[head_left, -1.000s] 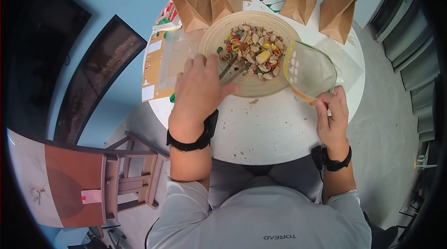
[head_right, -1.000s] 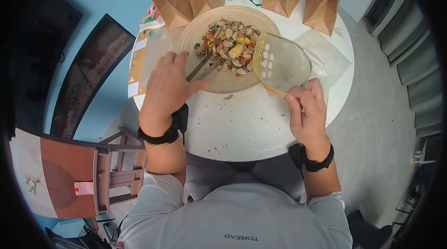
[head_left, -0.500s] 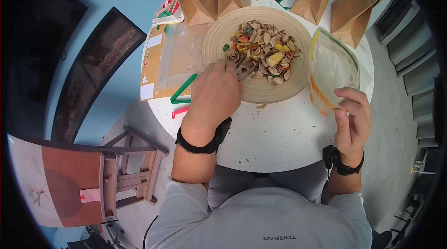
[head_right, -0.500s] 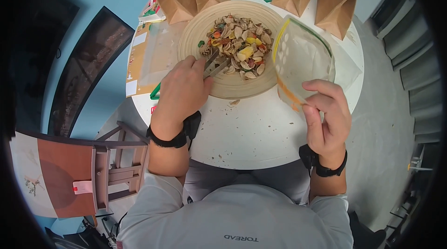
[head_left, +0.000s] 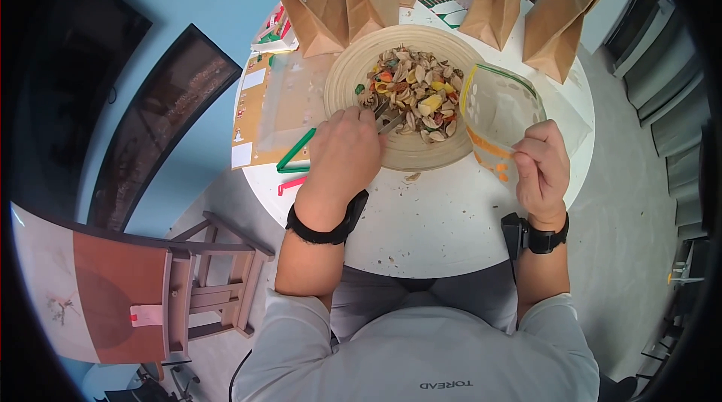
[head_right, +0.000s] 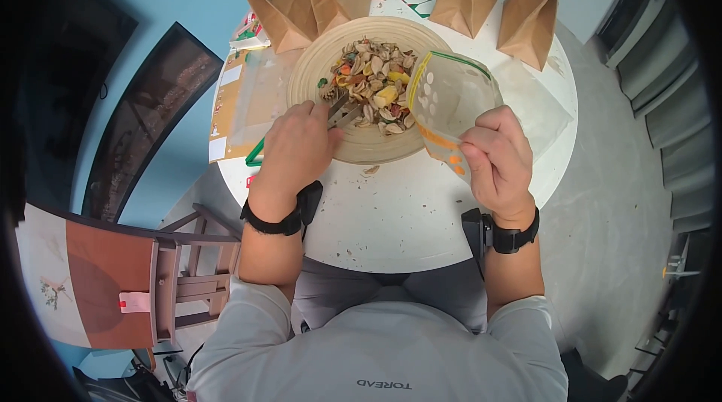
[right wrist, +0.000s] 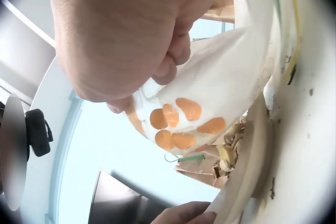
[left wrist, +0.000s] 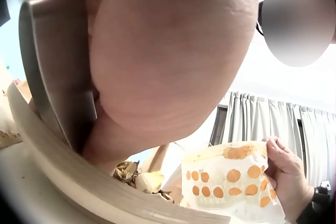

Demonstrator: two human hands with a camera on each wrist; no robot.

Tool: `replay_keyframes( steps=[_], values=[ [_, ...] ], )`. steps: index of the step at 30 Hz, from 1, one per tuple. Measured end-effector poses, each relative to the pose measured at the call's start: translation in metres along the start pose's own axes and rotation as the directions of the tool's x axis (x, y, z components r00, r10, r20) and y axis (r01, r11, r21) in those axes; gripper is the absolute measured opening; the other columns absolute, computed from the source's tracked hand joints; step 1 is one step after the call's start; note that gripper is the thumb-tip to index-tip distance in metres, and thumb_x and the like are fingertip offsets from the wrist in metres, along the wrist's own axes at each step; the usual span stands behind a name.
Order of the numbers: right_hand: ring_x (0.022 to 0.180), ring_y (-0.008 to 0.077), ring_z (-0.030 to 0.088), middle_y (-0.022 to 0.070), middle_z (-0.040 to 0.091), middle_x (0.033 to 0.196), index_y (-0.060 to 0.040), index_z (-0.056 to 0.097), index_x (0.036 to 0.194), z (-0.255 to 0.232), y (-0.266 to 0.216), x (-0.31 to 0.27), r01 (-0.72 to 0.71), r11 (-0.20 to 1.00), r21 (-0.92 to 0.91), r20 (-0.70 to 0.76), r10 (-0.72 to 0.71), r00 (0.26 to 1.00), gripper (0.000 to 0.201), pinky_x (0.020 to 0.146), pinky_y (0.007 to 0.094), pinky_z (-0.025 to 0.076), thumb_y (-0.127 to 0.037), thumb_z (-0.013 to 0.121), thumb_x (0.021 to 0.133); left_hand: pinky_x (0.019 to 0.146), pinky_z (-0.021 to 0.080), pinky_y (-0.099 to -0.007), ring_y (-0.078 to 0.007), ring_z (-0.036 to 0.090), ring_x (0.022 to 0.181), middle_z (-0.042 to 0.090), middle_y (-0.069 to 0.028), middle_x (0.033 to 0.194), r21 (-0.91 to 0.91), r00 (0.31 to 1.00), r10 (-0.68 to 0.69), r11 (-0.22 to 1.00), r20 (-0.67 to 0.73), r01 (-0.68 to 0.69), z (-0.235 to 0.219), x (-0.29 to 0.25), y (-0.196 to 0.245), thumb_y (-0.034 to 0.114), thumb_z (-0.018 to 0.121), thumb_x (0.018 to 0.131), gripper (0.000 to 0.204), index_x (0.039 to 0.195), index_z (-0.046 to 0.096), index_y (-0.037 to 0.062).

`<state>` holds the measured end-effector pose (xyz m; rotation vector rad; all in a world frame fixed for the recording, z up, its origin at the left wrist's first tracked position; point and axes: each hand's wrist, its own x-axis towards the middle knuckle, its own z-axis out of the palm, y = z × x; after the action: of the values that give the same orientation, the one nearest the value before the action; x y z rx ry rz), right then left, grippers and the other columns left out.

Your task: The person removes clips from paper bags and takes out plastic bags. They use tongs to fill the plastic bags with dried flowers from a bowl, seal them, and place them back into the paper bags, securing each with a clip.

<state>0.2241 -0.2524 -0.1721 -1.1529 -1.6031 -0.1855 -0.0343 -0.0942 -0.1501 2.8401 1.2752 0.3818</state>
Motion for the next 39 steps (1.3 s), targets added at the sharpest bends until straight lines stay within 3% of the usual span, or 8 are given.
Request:
replay_keyframes(
  steps=[3, 10, 13, 16, 19, 34, 39],
  values=[
    [0.08, 0.0247, 0.056, 0.0117, 0.057, 0.091, -0.0009, 0.067, 0.099, 0.0, 0.003, -0.002, -0.026, 1.0, 0.004, -0.007, 0.026, 1.0, 0.006, 0.069, 0.0329, 0.046, -0.005, 0.07, 0.096, 0.081, 0.057, -0.0495, -0.0403, 0.071, 0.096, 0.07, -0.0167, 0.108, 0.016, 0.995, -0.079, 0.997, 0.059, 0.078, -0.018, -0.001, 0.007, 0.021, 0.077, 0.091, 0.033, 0.116, 0.069, 0.0008],
    [0.079, 0.024, 0.053, 0.012, 0.055, 0.097, -0.0004, 0.067, 0.099, 0.006, 0.004, -0.009, -0.09, 0.994, 0.064, 0.006, 0.09, 0.996, 0.005, 0.069, 0.0317, 0.045, -0.001, 0.069, 0.094, 0.079, 0.058, -0.05, -0.0413, 0.072, 0.093, 0.069, -0.0172, 0.108, 0.038, 0.999, -0.043, 0.998, 0.022, 0.043, -0.016, 0.004, 0.012, 0.019, 0.077, 0.091, 0.032, 0.115, 0.067, 0.0001],
    [0.078, 0.0234, 0.051, 0.0127, 0.052, 0.099, -0.0001, 0.067, 0.1, 0.003, -0.008, -0.009, -0.22, 0.965, 0.144, 0.043, 0.216, 0.975, 0.014, 0.069, 0.0308, 0.044, 0.007, 0.062, 0.089, 0.08, 0.058, -0.0498, -0.0408, 0.071, 0.094, 0.069, -0.0174, 0.108, 0.045, 1.0, 0.006, 0.999, 0.018, -0.007, -0.01, 0.011, 0.014, 0.018, 0.077, 0.092, 0.033, 0.116, 0.065, -0.001],
    [0.079, 0.0224, 0.049, 0.0127, 0.049, 0.1, 0.0007, 0.067, 0.099, 0.001, -0.001, -0.009, -0.117, 0.991, 0.06, 0.003, 0.117, 0.993, 0.025, 0.069, 0.03, 0.043, 0.013, 0.055, 0.081, 0.081, 0.057, -0.0495, -0.0403, 0.071, 0.094, 0.068, -0.0179, 0.108, 0.044, 0.996, 0.077, 0.996, -0.037, -0.075, -0.002, 0.015, 0.007, 0.016, 0.076, 0.092, 0.033, 0.117, 0.064, -0.0019],
    [0.081, 0.0219, 0.049, 0.0118, 0.047, 0.098, 0.0015, 0.068, 0.096, 0.003, 0.002, -0.01, -0.125, 0.992, 0.033, -0.035, 0.126, 0.991, 0.027, 0.07, 0.0301, 0.043, 0.014, 0.052, 0.077, 0.08, 0.057, -0.049, -0.0402, 0.07, 0.094, 0.068, -0.0182, 0.105, 0.008, 0.991, 0.113, 0.994, -0.078, -0.112, -0.001, 0.016, 0.002, 0.013, 0.075, 0.092, 0.031, 0.117, 0.065, -0.0019],
    [0.078, 0.02, 0.054, 0.0128, 0.052, 0.103, 0.0009, 0.07, 0.094, 0.013, 0.002, -0.013, -0.127, 0.987, 0.102, -0.007, 0.128, 0.992, 0.028, 0.064, 0.0283, 0.046, 0.018, 0.055, 0.078, 0.079, 0.057, -0.0474, -0.041, 0.07, 0.092, 0.07, -0.0152, 0.105, -0.049, 0.987, 0.094, 0.994, -0.128, -0.101, -0.018, 0.012, -0.002, 0.008, 0.076, 0.09, 0.029, 0.118, 0.071, 0.0027],
    [0.069, 0.0182, 0.056, 0.0122, 0.053, 0.103, 0.0006, 0.071, 0.094, 0.013, 0.001, -0.012, -0.137, 0.986, 0.098, 0.025, 0.135, 0.991, 0.027, 0.061, 0.0289, 0.047, 0.016, 0.055, 0.077, 0.078, 0.056, -0.0476, -0.0414, 0.07, 0.09, 0.07, -0.0151, 0.105, -0.075, 0.977, 0.119, 0.988, -0.174, -0.134, -0.029, 0.01, 0.004, 0.006, 0.076, 0.09, 0.026, 0.114, 0.071, 0.002]
  ],
)
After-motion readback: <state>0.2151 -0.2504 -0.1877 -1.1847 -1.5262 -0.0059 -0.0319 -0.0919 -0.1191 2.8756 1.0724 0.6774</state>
